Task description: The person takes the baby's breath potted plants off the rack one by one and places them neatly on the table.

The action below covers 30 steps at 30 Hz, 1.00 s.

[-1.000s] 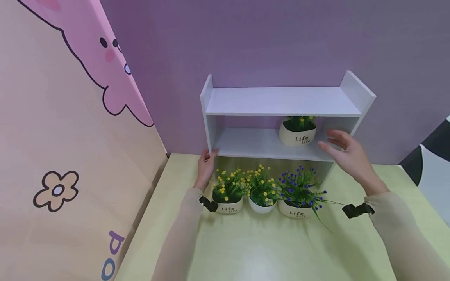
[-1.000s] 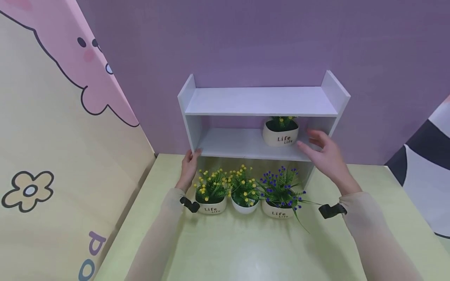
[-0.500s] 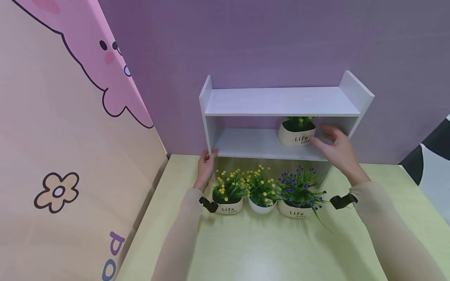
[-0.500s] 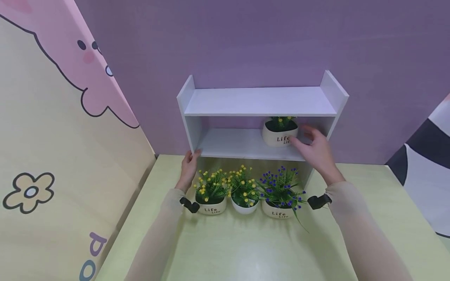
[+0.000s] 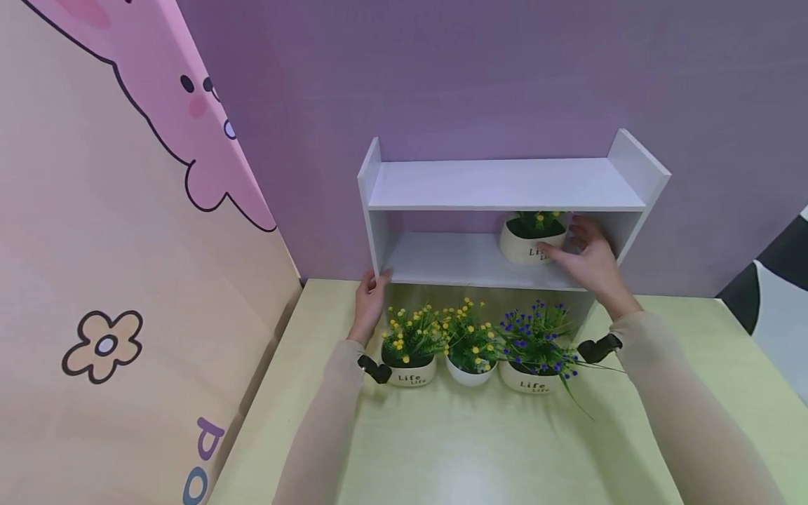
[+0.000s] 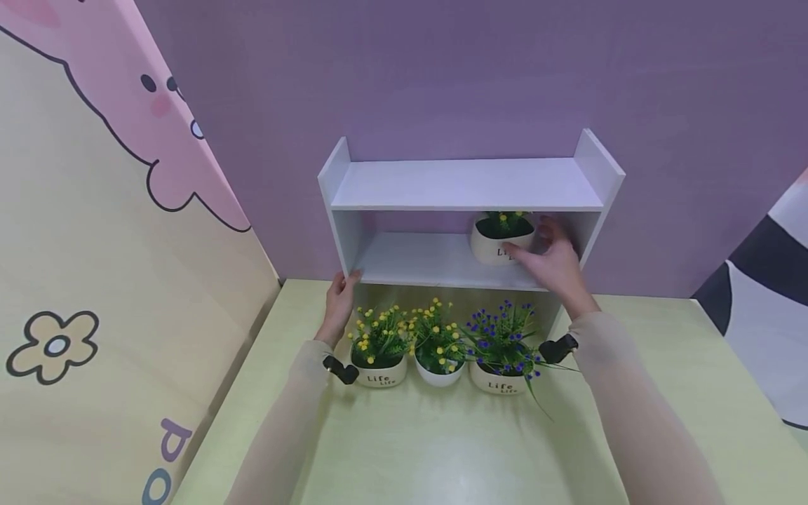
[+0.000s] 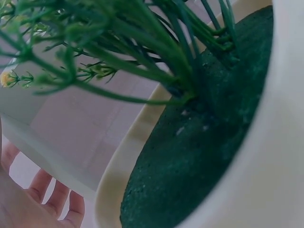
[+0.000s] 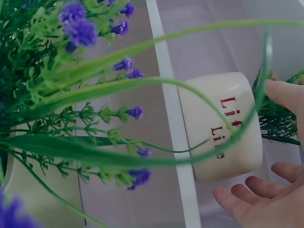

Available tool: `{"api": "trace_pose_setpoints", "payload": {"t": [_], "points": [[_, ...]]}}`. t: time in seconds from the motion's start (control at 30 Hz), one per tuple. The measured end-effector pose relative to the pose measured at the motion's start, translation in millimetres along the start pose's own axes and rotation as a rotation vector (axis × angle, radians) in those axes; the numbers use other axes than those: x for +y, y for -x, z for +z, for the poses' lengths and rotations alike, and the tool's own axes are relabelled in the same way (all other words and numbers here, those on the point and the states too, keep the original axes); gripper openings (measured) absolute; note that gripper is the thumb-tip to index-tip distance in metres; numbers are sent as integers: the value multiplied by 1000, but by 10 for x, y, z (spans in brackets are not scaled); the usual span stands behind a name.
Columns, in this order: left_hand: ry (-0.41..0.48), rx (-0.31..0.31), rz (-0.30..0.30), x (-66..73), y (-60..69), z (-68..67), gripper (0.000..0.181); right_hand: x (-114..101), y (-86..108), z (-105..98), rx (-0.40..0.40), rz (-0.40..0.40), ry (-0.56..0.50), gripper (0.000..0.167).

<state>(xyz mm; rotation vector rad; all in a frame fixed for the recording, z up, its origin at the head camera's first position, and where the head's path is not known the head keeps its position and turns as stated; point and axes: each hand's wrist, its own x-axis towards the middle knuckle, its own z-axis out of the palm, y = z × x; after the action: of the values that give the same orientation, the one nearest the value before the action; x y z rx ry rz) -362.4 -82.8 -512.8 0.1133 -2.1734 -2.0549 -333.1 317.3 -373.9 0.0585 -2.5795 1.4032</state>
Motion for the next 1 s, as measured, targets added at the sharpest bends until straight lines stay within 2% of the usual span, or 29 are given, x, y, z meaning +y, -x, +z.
{"api": "trace_pose_setpoints", "payload": {"t": [0.13,0.33,0.67,1.0], "points": [[4,-8,8,-6,3,5,60,55,-63,57,8,20,0,107],[7,-21,12,-18,12,33,60,115,-110,128,38,-1,-23,106],[8,-20,16,2,30,70,57,173,-112,212,84,28,-3,110],[-2,-21,17,-6,27,103,57,197,-141,273,126,24,-4,111]]}}
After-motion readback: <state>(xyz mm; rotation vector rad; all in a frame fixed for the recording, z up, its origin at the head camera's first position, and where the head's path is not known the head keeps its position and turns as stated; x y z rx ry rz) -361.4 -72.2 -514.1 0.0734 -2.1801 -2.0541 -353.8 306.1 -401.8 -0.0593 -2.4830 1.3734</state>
